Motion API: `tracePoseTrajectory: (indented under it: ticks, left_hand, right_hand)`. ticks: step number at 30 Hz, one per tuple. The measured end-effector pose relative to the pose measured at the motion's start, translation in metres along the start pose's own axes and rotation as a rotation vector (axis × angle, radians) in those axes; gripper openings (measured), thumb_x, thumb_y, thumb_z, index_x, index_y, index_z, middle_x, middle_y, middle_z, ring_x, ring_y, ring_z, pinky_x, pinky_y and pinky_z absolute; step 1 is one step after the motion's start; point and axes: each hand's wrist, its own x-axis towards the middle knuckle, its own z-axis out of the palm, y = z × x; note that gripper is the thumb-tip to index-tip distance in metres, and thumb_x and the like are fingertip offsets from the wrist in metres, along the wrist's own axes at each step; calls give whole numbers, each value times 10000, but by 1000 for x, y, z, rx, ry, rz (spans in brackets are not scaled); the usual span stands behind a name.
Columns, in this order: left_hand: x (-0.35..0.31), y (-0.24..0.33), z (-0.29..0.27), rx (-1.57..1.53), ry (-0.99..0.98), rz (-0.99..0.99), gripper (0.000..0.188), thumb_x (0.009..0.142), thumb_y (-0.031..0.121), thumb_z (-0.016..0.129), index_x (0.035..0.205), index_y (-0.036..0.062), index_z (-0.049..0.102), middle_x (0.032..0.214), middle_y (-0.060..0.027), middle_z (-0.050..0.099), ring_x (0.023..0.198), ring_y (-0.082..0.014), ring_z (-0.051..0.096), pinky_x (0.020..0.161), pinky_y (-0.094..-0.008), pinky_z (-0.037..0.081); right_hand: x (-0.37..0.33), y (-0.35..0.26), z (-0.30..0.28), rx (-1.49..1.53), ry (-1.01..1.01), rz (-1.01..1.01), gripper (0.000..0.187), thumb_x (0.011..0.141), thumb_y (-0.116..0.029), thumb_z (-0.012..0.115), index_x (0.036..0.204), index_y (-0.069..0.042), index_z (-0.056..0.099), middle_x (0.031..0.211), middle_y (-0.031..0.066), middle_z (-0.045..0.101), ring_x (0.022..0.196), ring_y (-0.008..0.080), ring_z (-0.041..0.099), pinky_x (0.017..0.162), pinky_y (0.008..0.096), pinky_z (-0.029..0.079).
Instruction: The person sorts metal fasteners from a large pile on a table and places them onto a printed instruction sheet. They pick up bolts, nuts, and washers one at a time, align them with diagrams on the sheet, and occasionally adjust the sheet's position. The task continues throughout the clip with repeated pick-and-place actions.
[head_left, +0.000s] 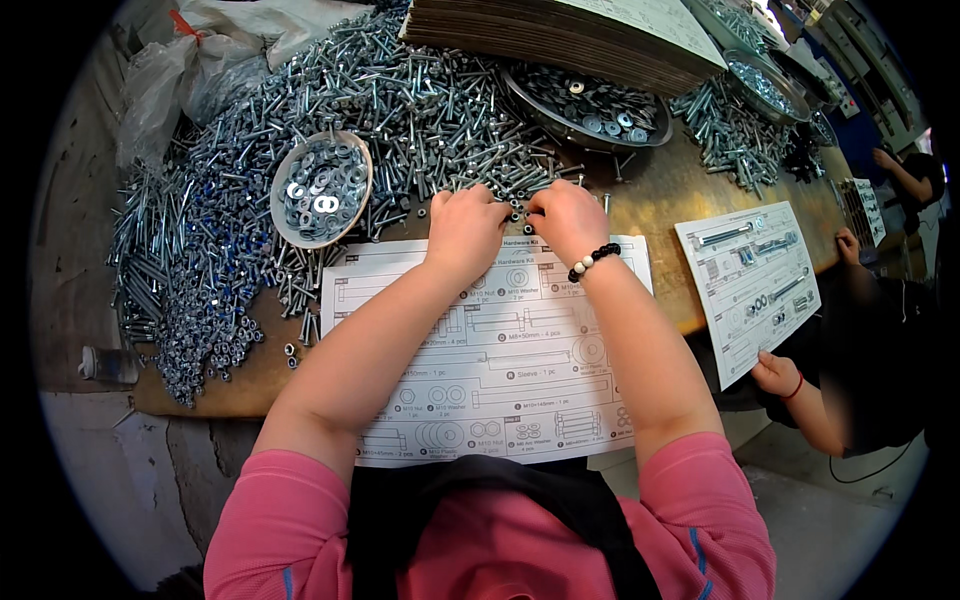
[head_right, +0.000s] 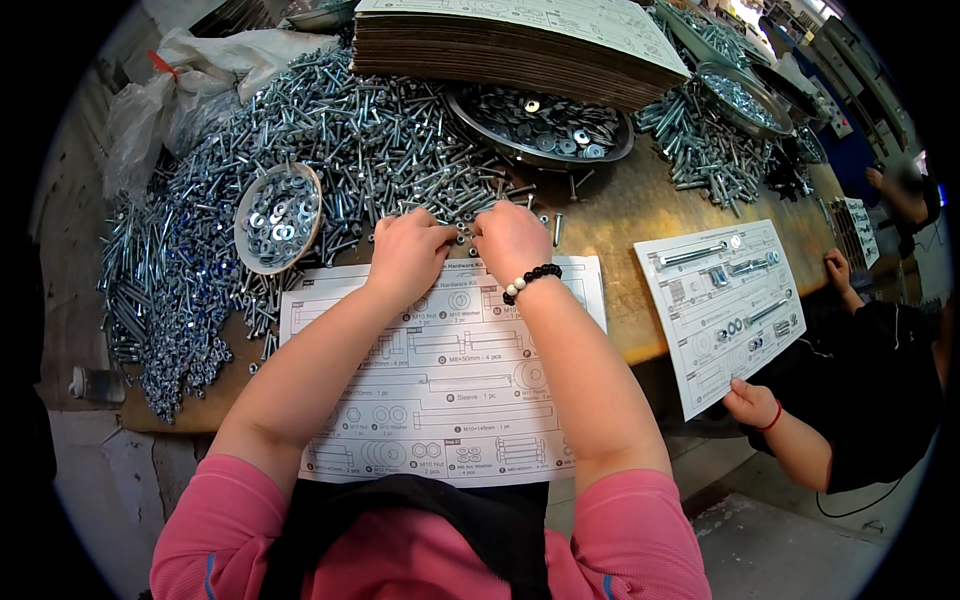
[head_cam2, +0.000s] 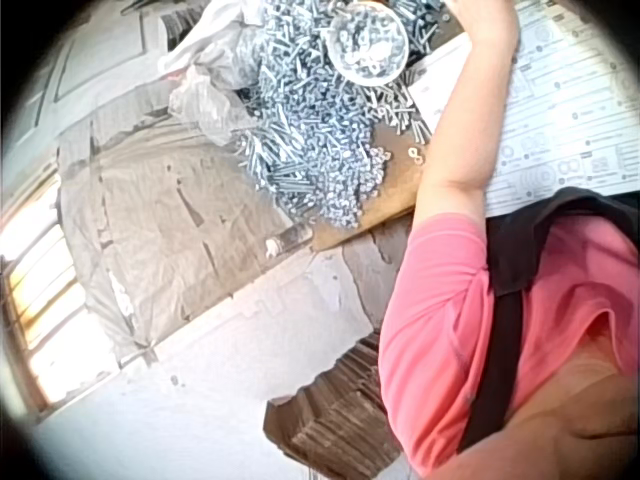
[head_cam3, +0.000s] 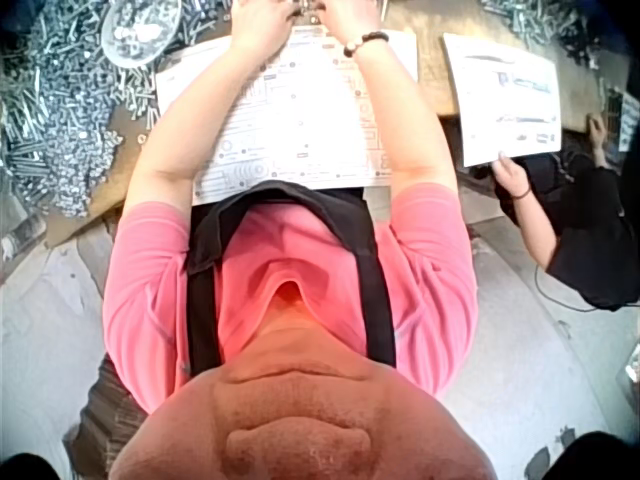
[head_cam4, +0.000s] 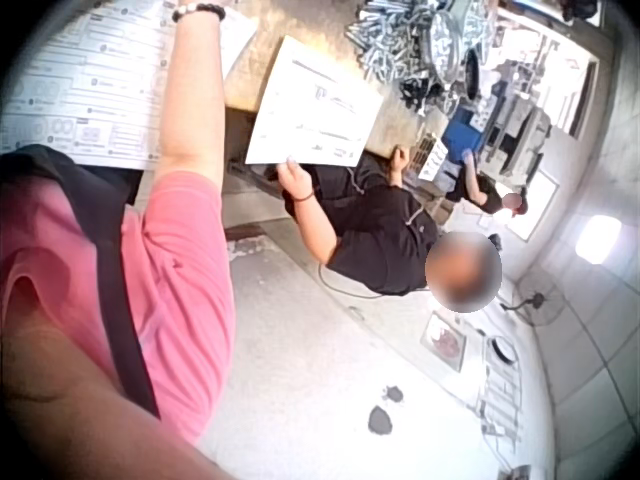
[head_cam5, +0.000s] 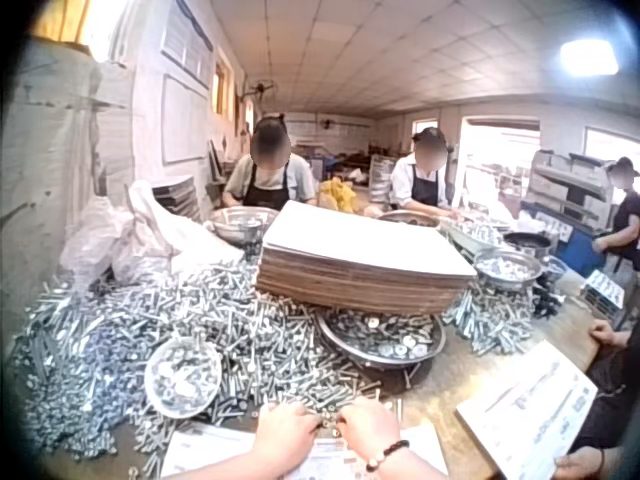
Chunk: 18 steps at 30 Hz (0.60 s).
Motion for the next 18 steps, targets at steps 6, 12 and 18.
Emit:
tracePoseTrajectory:
  ticks: [6, 12, 18]
  left_hand:
    - [-1, 3, -4, 34, 23, 19, 195, 761, 133, 571, 926, 179, 664, 806, -4, 558, 849, -179, 538, 776, -350, 345]
    - [1, 4, -3, 141, 20, 115, 200, 774, 117, 535, 925, 184, 648, 810, -5, 548, 840, -176, 541, 783, -349, 349]
    - [0, 3, 1, 141, 40, 70, 122, 776, 172, 565, 867, 147, 642, 792, -19, 548, 811, -195, 546, 782, -360, 348]
  right_hand:
    - [0, 1, 0, -3, 5, -7, 65, 707, -163, 649, 746, -116, 672, 825, 79, 575, 857, 262, 564, 731, 383, 470]
    - [2, 4, 1, -11, 5, -39, 60, 710, -153, 630, 742, -114, 664, 822, 76, 576, 846, 262, 562, 723, 380, 470]
    - [5, 4, 5, 4, 57, -73, 59, 727, -136, 600, 732, -117, 656, 806, 69, 579, 827, 256, 565, 711, 378, 472]
